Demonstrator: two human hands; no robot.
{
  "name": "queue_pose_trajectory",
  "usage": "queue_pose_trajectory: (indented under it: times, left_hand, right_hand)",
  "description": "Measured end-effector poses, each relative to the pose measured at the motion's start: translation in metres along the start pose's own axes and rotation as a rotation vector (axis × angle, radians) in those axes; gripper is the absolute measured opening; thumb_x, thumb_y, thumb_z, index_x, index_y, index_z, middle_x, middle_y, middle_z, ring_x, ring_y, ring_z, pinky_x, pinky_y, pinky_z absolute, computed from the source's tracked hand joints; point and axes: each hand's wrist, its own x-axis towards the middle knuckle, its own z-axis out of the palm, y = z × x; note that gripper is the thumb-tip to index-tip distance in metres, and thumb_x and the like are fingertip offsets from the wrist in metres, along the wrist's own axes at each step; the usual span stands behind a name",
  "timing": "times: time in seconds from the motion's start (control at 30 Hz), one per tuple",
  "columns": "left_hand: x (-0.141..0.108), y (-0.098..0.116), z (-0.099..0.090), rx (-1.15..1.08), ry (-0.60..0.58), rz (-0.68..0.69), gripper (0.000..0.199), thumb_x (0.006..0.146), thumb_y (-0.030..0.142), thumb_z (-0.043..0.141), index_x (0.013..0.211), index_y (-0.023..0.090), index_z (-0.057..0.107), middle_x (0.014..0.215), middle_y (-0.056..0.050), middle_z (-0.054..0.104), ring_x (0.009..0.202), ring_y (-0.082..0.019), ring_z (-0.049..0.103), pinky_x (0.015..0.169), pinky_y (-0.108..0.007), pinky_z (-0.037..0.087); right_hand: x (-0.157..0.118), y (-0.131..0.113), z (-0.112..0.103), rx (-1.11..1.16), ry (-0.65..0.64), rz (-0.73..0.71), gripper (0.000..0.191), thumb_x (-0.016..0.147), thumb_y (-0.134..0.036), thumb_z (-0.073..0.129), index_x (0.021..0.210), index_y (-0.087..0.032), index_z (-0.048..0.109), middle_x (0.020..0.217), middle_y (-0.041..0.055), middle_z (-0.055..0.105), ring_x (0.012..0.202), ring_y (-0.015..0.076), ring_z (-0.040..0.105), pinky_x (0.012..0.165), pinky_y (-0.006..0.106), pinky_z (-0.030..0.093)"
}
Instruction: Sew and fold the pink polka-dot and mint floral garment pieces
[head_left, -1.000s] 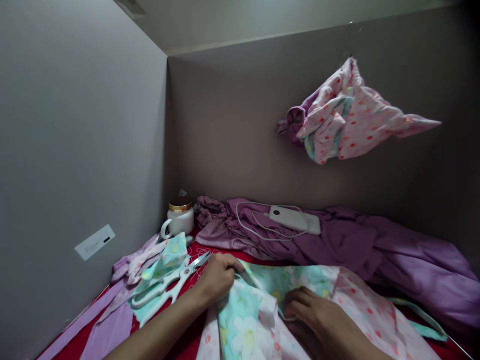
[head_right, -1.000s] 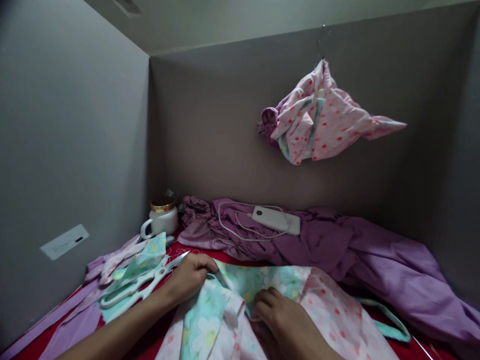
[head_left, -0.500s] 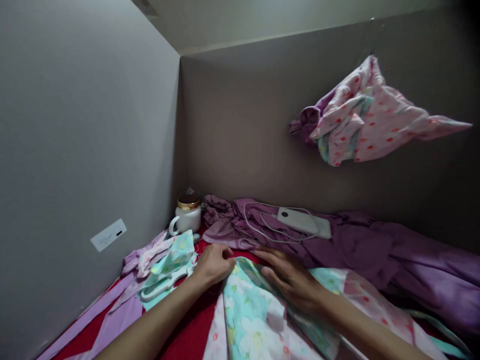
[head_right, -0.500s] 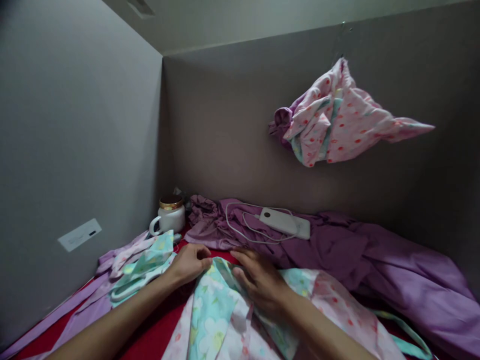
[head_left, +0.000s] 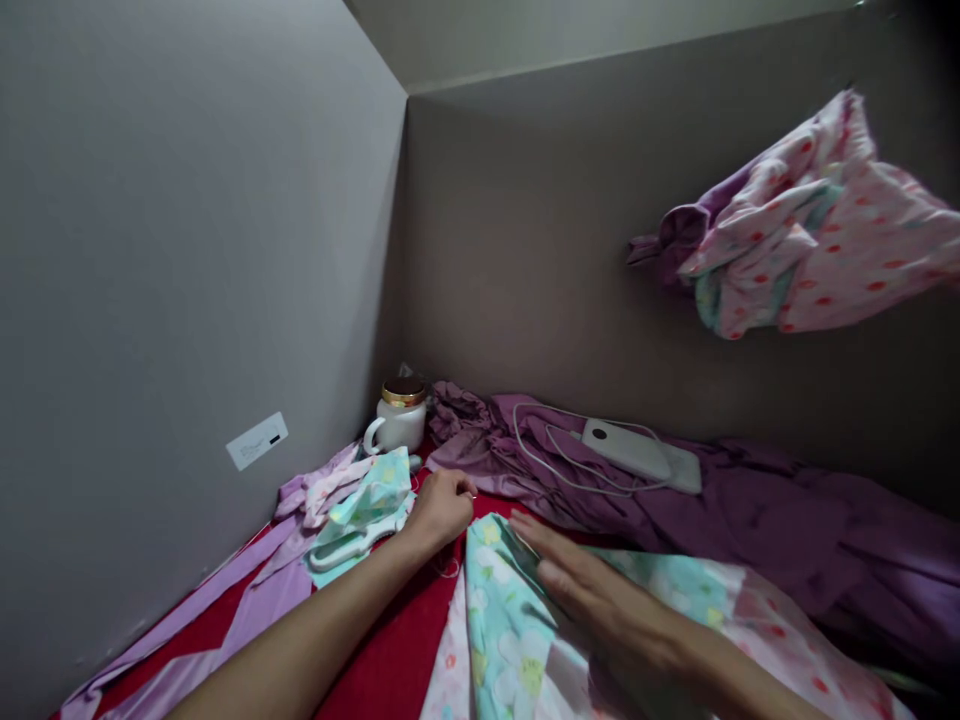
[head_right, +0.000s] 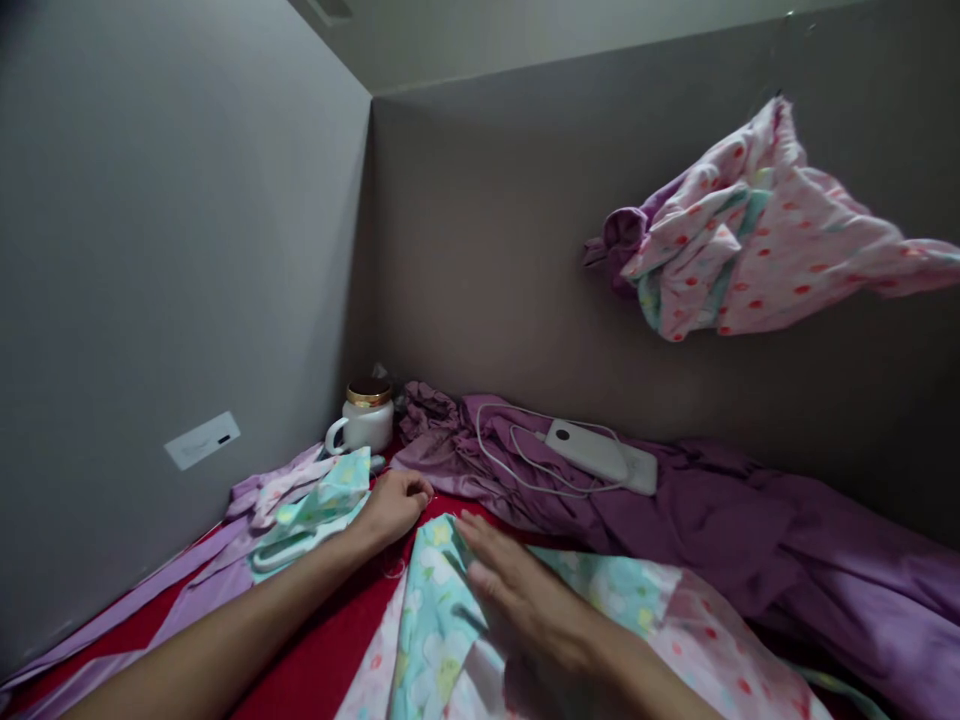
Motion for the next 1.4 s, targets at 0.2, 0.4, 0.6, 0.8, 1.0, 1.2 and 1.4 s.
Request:
queue_pose_trajectory:
  times: [0.2,0.4,0.6,0.8,1.0,1.2,1.4]
  left_hand:
    - [0.000,0.004,-0.006,-0.005,-0.167,-0.083,0.027,0.087,0.038,0.052,0.087,0.013,0.061,0.076,0.000,0.063,0.065,-0.011,0.059,0.063,-0.028,0.050]
    - [-0.007,0.008,-0.019,0.081,-0.349,-0.205,0.036,0.085,0.042,0.053,0.064,0.014,0.056,0.047,0.008,0.048,0.039,-0.006,0.043,0.043,-0.021,0.039]
    - [-0.008,0.013,-0.013,0.040,-0.251,-0.147,0.031,0.078,0.041,0.055,0.060,0.016,0.057,0.042,0.007,0.042,0.041,-0.008,0.042,0.043,-0.021,0.031]
    - [-0.010,0.016,-0.020,0.000,-0.378,-0.154,0.025,0.066,0.034,0.062,0.049,0.017,0.055,0.039,0.005,0.045,0.038,-0.010,0.041,0.040,-0.023,0.029]
    - [-0.011,0.020,-0.030,0.005,-0.507,-0.255,0.029,0.080,0.033,0.058,0.059,0.014,0.054,0.048,0.006,0.049,0.038,-0.005,0.038,0.040,-0.020,0.031]
    - [-0.013,0.025,-0.022,0.070,-0.479,-0.288,0.033,0.086,0.040,0.053,0.065,0.014,0.053,0.051,0.008,0.046,0.039,-0.004,0.037,0.041,-0.019,0.033]
    - [-0.010,0.023,-0.017,0.112,-0.470,-0.279,0.037,0.086,0.042,0.051,0.062,0.015,0.052,0.048,0.008,0.044,0.037,-0.004,0.037,0.039,-0.019,0.031]
  right_hand:
    - [-0.002,0.004,0.023,-0.366,-0.072,-0.135,0.055,0.092,-0.046,0.042,0.143,-0.030,0.026,0.150,0.0066,0.016,0.138,0.0298,0.012,0.108,0.058,0.004]
    - [-0.008,0.012,0.027,-0.374,0.068,-0.172,0.051,0.092,-0.044,0.041,0.138,-0.021,0.039,0.141,0.0125,0.040,0.131,0.0289,0.032,0.108,0.051,0.023]
    - [-0.006,0.009,0.030,-0.174,0.247,-0.219,0.023,0.092,-0.036,0.039,0.086,-0.020,0.055,0.091,0.0057,0.055,0.090,0.0194,0.052,0.083,0.034,0.044]
    - [-0.002,0.000,0.031,-0.025,0.265,-0.092,0.032,0.089,-0.043,0.042,0.070,-0.019,0.052,0.085,0.0042,0.053,0.085,0.0205,0.051,0.080,0.035,0.042]
    - [-0.002,-0.006,0.034,0.002,0.252,0.004,0.025,0.084,-0.042,0.049,0.081,-0.019,0.057,0.090,0.0054,0.057,0.092,0.0228,0.052,0.083,0.036,0.040]
    - [0.007,-0.012,0.034,-0.122,0.270,0.102,0.028,0.083,-0.046,0.049,0.083,-0.019,0.057,0.090,0.0046,0.057,0.091,0.0228,0.050,0.082,0.036,0.039]
    - [0.014,-0.010,0.031,-0.138,0.310,0.169,0.028,0.080,-0.039,0.046,0.062,-0.019,0.040,0.073,0.0025,0.049,0.076,0.0201,0.047,0.068,0.032,0.036]
